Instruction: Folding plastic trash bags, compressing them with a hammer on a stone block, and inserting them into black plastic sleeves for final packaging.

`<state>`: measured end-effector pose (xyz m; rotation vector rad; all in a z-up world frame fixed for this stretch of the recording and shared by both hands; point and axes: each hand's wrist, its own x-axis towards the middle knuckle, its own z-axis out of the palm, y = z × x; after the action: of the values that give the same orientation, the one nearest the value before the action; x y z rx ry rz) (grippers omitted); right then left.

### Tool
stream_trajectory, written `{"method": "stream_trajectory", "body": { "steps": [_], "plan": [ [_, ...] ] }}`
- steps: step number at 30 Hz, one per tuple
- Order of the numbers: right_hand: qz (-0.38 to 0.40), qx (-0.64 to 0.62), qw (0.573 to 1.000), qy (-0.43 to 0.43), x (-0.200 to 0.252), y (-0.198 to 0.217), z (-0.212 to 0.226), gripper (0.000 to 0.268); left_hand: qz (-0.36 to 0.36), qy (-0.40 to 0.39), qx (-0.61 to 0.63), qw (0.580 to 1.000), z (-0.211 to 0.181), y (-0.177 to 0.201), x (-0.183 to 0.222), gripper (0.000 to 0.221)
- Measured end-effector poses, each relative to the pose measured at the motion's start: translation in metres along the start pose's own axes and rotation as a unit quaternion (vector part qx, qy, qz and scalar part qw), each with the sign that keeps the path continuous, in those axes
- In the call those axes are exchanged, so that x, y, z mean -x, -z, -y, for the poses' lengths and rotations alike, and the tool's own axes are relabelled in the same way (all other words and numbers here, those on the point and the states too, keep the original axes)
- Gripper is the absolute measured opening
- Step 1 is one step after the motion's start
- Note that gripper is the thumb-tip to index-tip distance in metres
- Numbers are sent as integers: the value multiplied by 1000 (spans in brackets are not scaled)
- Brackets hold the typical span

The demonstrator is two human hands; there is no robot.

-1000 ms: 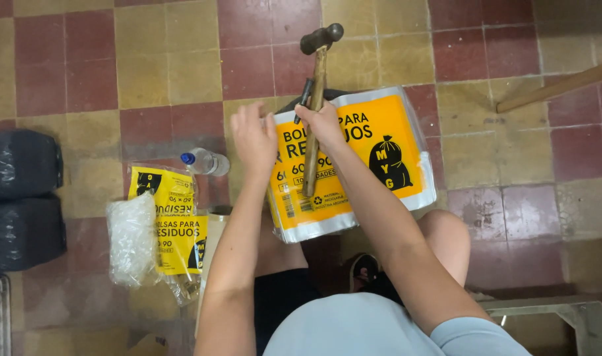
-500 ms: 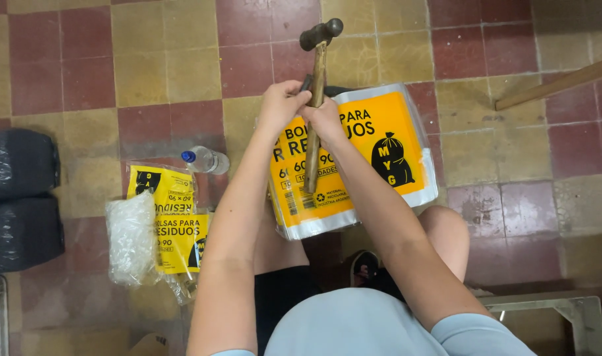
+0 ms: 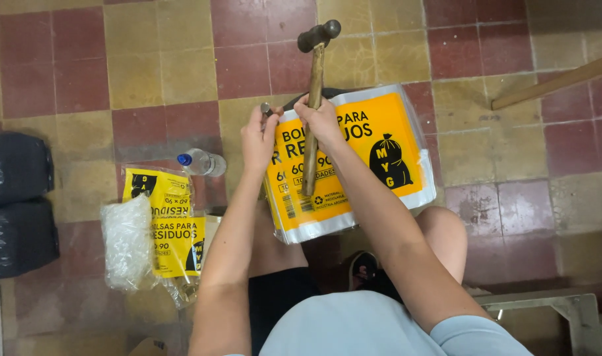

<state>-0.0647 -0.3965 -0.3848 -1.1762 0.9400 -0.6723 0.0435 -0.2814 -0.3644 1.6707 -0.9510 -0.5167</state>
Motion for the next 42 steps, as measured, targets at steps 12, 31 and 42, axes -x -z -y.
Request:
{"method": "stream_trajectory", "body": {
  "steps": [12,31,42],
  "plan": [
    [-3,1,1000,8,0,0,-2,3,-38,-37,-79,995,52,-12,0,14],
    [30,76,995,50,25,10,41,8,-81,-156,-216,960,78,-25,-2,17],
    [184,176,964,78,66,46,73,10,-102,-188,-191,958,64,-22,-1,15]
  ]
}}
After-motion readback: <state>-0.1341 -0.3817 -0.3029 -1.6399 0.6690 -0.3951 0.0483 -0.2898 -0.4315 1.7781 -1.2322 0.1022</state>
